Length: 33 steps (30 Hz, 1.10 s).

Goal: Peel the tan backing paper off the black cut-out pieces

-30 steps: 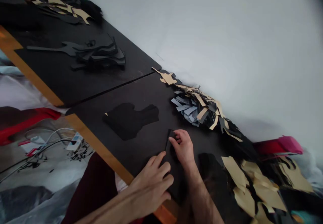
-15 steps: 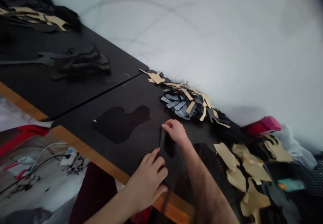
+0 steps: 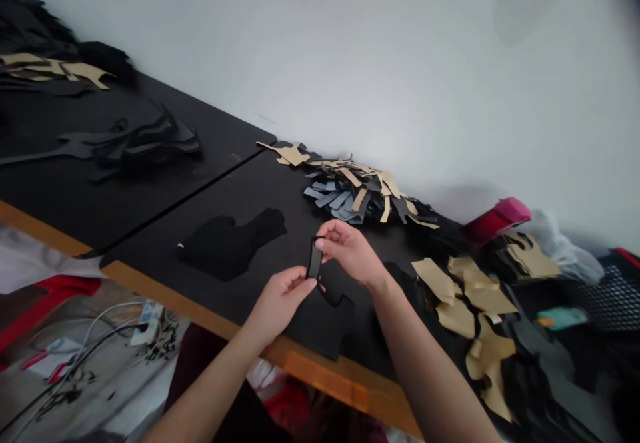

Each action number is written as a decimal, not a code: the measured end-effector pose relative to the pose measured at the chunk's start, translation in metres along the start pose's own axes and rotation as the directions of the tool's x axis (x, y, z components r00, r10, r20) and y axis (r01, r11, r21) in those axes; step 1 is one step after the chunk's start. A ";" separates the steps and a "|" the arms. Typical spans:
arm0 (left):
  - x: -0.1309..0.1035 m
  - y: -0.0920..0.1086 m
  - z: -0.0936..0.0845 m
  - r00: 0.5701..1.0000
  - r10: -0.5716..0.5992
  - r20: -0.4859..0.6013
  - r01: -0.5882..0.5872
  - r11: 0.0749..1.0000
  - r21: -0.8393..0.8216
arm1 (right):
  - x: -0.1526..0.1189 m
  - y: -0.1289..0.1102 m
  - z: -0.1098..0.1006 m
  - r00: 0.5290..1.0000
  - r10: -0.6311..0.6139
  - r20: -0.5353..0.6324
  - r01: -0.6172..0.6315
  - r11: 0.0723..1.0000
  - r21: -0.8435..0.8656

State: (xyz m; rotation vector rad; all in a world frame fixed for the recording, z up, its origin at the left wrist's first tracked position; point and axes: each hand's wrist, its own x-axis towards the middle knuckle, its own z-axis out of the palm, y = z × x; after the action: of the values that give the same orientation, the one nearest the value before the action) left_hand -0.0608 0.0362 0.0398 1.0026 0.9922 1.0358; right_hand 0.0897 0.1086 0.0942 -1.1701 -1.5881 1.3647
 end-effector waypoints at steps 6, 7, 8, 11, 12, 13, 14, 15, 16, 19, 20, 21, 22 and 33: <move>0.003 -0.001 0.010 0.990 -0.014 -0.142 -0.014 0.982 -0.188 | -0.059 0.023 -0.009 0.983 0.069 -0.170 -0.075 0.997 -0.027; 0.003 -0.002 0.012 0.988 -0.019 -0.155 -0.015 0.976 -0.218 | -0.070 0.030 -0.009 0.980 0.092 -0.174 -0.097 0.995 -0.016; 0.003 -0.004 0.015 0.987 -0.026 -0.161 -0.015 0.969 -0.247 | -0.079 0.036 -0.009 0.976 0.109 -0.189 -0.110 0.994 0.004; -0.003 -0.008 0.026 0.990 -0.064 -0.122 0.022 0.948 -0.319 | -0.095 0.050 -0.010 0.944 0.104 -0.312 -0.090 0.994 0.057; -0.006 -0.009 0.030 0.992 -0.080 -0.097 0.044 0.943 -0.331 | -0.097 0.052 -0.011 0.931 0.094 -0.352 -0.078 0.995 0.060; -0.010 -0.010 0.034 0.993 -0.096 -0.074 0.066 0.939 -0.338 | -0.098 0.054 -0.013 0.921 0.081 -0.381 -0.068 0.997 0.047; -0.014 -0.011 0.037 0.993 -0.108 -0.056 0.083 0.936 -0.343 | -0.100 0.054 -0.014 0.909 0.063 -0.412 -0.059 0.998 0.020; -0.018 -0.012 0.039 0.992 -0.115 -0.043 0.093 0.932 -0.351 | -0.101 0.055 -0.015 0.892 0.038 -0.451 -0.055 0.998 -0.025; -0.021 -0.013 0.041 0.993 -0.117 -0.035 0.096 0.927 -0.364 | -0.103 0.056 -0.015 0.871 0.010 -0.492 -0.060 0.994 -0.086; -0.026 -0.016 0.044 0.993 -0.113 -0.034 0.089 0.909 -0.407 | -0.114 0.060 -0.006 0.809 -0.057 -0.585 -0.109 0.964 -0.244; -0.027 -0.017 0.045 0.993 -0.111 -0.041 0.084 0.909 -0.407 | -0.118 0.061 0.000 0.799 -0.060 -0.598 -0.122 0.958 -0.258; -0.028 -0.019 0.047 0.993 -0.106 -0.057 0.075 0.918 -0.391 | -0.121 0.063 0.006 0.793 -0.057 -0.607 -0.127 0.958 -0.256; -0.029 -0.021 0.049 0.993 -0.090 -0.081 0.055 0.933 -0.356 | -0.124 0.063 0.012 0.786 -0.051 -0.617 -0.127 0.962 -0.241; -0.031 -0.034 0.053 0.964 -0.027 -0.263 0.029 1.000 0.004 | -0.131 0.068 0.022 0.836 -0.049 -0.546 0.015 0.998 -0.066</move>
State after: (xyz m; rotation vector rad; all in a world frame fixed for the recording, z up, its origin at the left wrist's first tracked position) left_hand -0.0099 -0.0095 0.0245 0.8684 1.2246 1.1627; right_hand 0.1239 -0.0210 0.0283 -1.4078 -1.2241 0.8485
